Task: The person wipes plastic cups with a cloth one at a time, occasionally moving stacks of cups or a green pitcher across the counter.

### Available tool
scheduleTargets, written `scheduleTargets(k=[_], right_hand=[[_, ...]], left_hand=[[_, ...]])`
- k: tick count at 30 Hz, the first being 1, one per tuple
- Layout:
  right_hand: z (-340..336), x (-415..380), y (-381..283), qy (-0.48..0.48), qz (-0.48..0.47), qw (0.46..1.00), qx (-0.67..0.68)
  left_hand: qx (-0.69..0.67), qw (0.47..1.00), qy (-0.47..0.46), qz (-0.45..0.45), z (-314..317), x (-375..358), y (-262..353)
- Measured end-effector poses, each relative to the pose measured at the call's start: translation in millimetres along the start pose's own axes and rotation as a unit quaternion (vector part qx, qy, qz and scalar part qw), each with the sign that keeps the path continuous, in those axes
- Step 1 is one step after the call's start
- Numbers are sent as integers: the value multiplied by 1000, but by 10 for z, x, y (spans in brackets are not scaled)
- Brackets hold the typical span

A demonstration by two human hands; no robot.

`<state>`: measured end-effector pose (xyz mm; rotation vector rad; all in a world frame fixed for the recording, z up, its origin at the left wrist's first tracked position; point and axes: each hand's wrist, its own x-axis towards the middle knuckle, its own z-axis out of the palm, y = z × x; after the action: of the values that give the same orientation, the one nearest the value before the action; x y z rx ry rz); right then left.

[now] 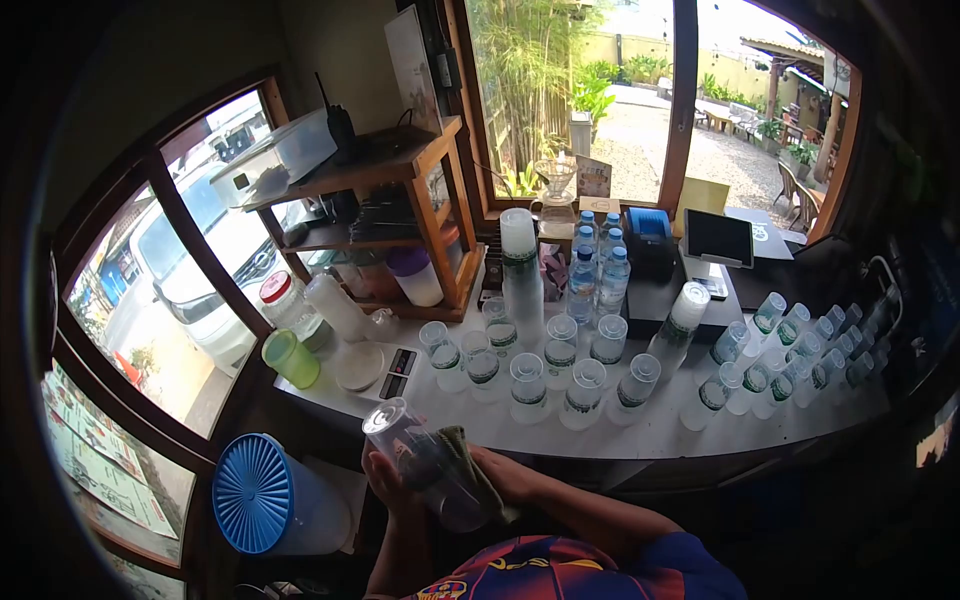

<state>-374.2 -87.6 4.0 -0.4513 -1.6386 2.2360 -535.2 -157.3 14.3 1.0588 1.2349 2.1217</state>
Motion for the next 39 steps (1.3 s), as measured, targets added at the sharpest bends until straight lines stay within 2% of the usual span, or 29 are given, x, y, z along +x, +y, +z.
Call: scheduleTargets(k=[2, 3, 4, 5, 7, 8, 9, 13, 14, 16, 17, 18, 21, 23, 24, 27, 28, 33, 39], right_hand=[[-80, 71, 131, -48, 13, 999, 7], [-209, 126, 431, -53, 71, 992, 86], [-362, 185, 829, -57, 129, 976, 167], [-434, 210, 1028, -58, 185, 950, 246], [-140, 109, 576, -121, 7, 955, 271], [-97, 136, 576, -127, 50, 905, 403], [-64, 138, 561, -132, 90, 835, 526], [-50, 73, 275, -102, -8, 912, 397], [-362, 116, 575, -48, 20, 930, 365], [-197, -21, 193, 4, -70, 979, 190], [-148, -82, 53, 32, -114, 988, 101], [-296, -131, 85, 13, -93, 995, 20], [-457, -321, 253, 133, -73, 986, 63], [-569, -451, 412, 163, -71, 980, 95], [-604, -522, 484, 181, -58, 976, 102], [-600, -634, 530, 212, -48, 969, 115], [-591, -668, 525, 219, -51, 967, 117], [-626, -855, 468, 242, -57, 964, 94], [-761, -1152, 444, 283, -42, 949, 136]], left_hand=[[-56, 997, 19, -49, -100, 93, -35], [-83, 993, 27, -74, -153, 146, -67], [-154, 984, -13, -94, -243, 150, -186], [-157, 982, -59, -92, -268, 126, -263], [-164, 971, -150, -90, -232, 63, -374], [-185, 959, -166, -137, -150, 27, -243], [-186, 956, -173, -144, -130, 55, -230], [-196, 953, -155, -171, -196, 169, -225], [-196, 954, -153, -169, -268, 227, -295], [-204, 951, -151, -177, -470, 337, -525], [-156, 961, -150, -171, -516, 354, -524], [-108, 969, -149, -165, -539, 366, -526], [20, 988, -103, -118, -689, 421, -858], [103, 990, -72, -64, -719, 470, -1006], [185, 979, -80, -29, -714, 524, -1056], [205, 976, -54, 39, -562, 716, -1296], [198, 978, -57, 20, -502, 784, -1328], [238, 967, -73, 53, -313, 1179, -1711], [199, 975, -77, 60, -72, 1563, -1967]])
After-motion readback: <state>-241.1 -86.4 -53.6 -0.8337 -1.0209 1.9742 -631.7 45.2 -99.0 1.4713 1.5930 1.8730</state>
